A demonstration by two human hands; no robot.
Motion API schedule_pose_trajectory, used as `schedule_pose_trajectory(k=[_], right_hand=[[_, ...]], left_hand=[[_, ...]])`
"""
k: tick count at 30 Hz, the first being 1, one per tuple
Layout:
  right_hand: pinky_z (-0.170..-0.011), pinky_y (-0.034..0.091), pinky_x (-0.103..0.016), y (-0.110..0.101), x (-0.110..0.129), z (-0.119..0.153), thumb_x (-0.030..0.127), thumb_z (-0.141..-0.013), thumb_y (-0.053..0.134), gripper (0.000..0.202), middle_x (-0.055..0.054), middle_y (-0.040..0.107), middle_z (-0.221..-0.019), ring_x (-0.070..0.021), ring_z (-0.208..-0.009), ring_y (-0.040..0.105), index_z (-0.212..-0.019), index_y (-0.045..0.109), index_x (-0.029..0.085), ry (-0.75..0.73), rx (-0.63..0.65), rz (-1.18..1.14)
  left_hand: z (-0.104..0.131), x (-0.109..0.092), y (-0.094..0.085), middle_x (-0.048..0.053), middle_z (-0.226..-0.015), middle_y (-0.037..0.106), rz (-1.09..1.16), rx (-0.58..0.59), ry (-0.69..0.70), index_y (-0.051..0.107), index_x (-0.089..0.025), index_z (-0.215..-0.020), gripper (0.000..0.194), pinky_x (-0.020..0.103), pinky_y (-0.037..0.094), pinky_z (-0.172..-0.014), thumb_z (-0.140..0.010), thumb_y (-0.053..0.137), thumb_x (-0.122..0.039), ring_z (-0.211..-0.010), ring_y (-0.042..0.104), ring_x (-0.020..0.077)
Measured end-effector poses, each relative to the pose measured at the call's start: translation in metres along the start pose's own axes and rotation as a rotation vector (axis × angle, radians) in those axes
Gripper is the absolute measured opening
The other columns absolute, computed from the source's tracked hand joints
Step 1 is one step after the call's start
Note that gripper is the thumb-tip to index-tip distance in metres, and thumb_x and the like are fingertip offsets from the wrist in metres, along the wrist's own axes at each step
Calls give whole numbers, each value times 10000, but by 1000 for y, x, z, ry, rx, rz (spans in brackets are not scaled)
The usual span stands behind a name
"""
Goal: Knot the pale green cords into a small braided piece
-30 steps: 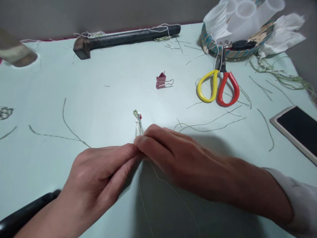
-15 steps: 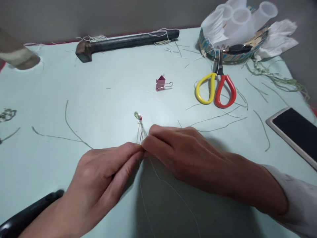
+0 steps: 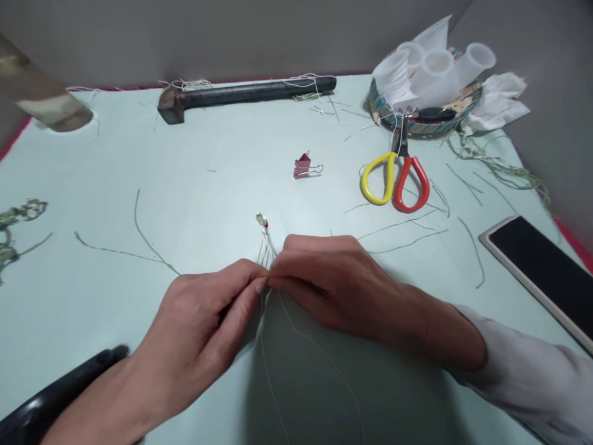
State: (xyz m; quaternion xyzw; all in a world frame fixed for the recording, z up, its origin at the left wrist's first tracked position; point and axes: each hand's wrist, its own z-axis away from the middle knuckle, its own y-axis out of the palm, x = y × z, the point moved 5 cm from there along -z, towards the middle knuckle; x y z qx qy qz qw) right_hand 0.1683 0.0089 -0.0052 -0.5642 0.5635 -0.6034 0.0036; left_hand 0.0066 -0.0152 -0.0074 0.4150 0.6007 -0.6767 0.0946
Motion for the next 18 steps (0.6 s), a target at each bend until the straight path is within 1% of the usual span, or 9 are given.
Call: schedule_pose_trajectory(k=[2,4,6,8,10,13,16,18], right_hand=[[-637,380,-229,1,-1,-1,148,-984,541,212,25,607,-752,-81,-675,513,-800,644,169,9,-10,14],[-622,369,-219,2,-2,-2,139,-975,552,213,31,609,-739,-76,-662,507,-780,632,174,7,-20,23],[-617,364,-205,1,-2,-1,122,-973,563,207,41,593,-728,-67,-652,494,-782,625,175,-16,-32,13],[-617,363,-192,1,-2,-1,108,-974,578,199,49,574,-721,-57,-643,484,-792,630,168,-40,-39,-6],[-618,364,-184,1,-3,-1,107,-978,591,200,47,562,-721,-50,-643,483,-790,643,154,-46,-36,-13],[-627,372,-189,1,-4,-1,149,-1001,584,221,34,569,-737,-57,-668,507,-796,666,145,-23,-41,-7],[-643,380,-198,1,-5,0,197,-1028,556,235,29,576,-758,-69,-692,527,-831,681,166,14,-45,-15],[-642,379,-206,2,-5,0,199,-1033,536,236,26,577,-770,-75,-694,530,-843,675,176,14,-20,-16]], left_hand=[[-1,0,0,-69,-617,649,1,-15,-14,616,-250,-865,233,223,410,-477,-1040,466,-287,-466,541,103],[-2,-1,-1,-74,-608,674,-15,-31,-26,633,-263,-933,184,217,414,-454,-1033,480,-279,-445,541,105],[-4,-3,-2,-70,-624,714,-35,-55,-11,628,-268,-971,151,210,404,-420,-1026,487,-265,-430,553,104],[-5,-5,-3,-57,-653,737,-51,-73,19,605,-262,-945,150,201,401,-412,-1023,478,-248,-432,565,96],[-4,-6,-3,-56,-647,708,-76,-76,47,593,-252,-914,168,192,403,-430,-1024,467,-232,-440,548,84],[-2,-5,-4,-81,-595,613,-117,-91,64,604,-239,-921,183,187,384,-446,-1035,462,-221,-431,475,72],[-2,-4,-3,-86,-594,588,-129,-98,72,599,-236,-908,194,188,378,-450,-1043,460,-224,-440,457,72],[-3,-3,-3,-90,-580,574,-145,-97,79,599,-237,-899,200,193,372,-440,-1043,462,-216,-432,441,77]])
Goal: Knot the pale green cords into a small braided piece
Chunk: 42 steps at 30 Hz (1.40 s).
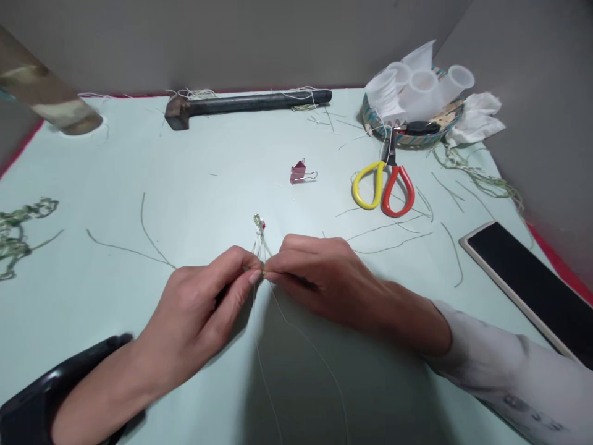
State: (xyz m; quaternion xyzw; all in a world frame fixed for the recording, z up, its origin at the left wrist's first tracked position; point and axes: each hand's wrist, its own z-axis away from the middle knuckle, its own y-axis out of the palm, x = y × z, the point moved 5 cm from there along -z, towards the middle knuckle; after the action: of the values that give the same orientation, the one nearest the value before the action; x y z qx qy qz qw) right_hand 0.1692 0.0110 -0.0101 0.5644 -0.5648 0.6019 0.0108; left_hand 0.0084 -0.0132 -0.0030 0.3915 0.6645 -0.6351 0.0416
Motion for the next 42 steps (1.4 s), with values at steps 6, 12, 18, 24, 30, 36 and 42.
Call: schedule_pose_trajectory(k=[6,12,18,24,30,36,42], right_hand=[[-643,356,-245,7,-3,0,146,-1010,471,257,9,564,-769,-103,-704,487,-812,634,171,-55,62,64],[-660,359,-255,8,-7,-3,174,-1008,519,276,2,587,-753,-110,-712,511,-778,673,165,-34,16,38],[-701,425,-245,3,-10,-5,187,-976,616,190,-18,685,-785,-114,-733,594,-848,752,155,-34,-52,-67],[-685,459,-240,-1,-6,-6,176,-939,678,145,-15,695,-773,-109,-709,627,-861,795,143,12,-151,-151],[-709,489,-253,1,-2,-5,228,-953,680,142,-29,702,-866,-125,-782,650,-898,799,176,-18,-192,-143],[-849,513,-293,4,0,-2,213,-993,620,172,-83,711,-1130,-145,-943,669,-923,774,185,-112,-169,-49],[-838,502,-311,8,1,-3,233,-1034,573,218,-77,738,-958,-174,-936,641,-945,761,167,-159,-168,67]], left_hand=[[1,-6,-14,38,-836,701,-195,-174,56,681,-224,-1098,169,334,504,-705,-999,548,-190,-756,625,194],[24,-27,-14,90,-855,646,-427,-158,58,685,-221,-924,157,444,427,-724,-985,563,-300,-794,530,280],[42,-32,7,42,-810,643,-279,-8,-50,634,-201,-914,212,372,424,-662,-1026,459,-241,-753,555,233],[37,-28,7,30,-807,609,-174,-44,-207,579,-231,-843,230,335,391,-599,-1010,423,-259,-678,536,201],[42,-25,4,-12,-717,622,166,-15,-421,543,-249,-863,213,290,448,-538,-998,462,-392,-559,532,155],[43,-21,10,-39,-678,595,570,95,-652,534,-217,-1052,287,218,290,-363,-999,435,-481,-395,349,80],[46,-17,9,-72,-561,429,565,92,-665,674,-198,-1031,368,234,281,-425,-939,525,-523,-464,352,118]])
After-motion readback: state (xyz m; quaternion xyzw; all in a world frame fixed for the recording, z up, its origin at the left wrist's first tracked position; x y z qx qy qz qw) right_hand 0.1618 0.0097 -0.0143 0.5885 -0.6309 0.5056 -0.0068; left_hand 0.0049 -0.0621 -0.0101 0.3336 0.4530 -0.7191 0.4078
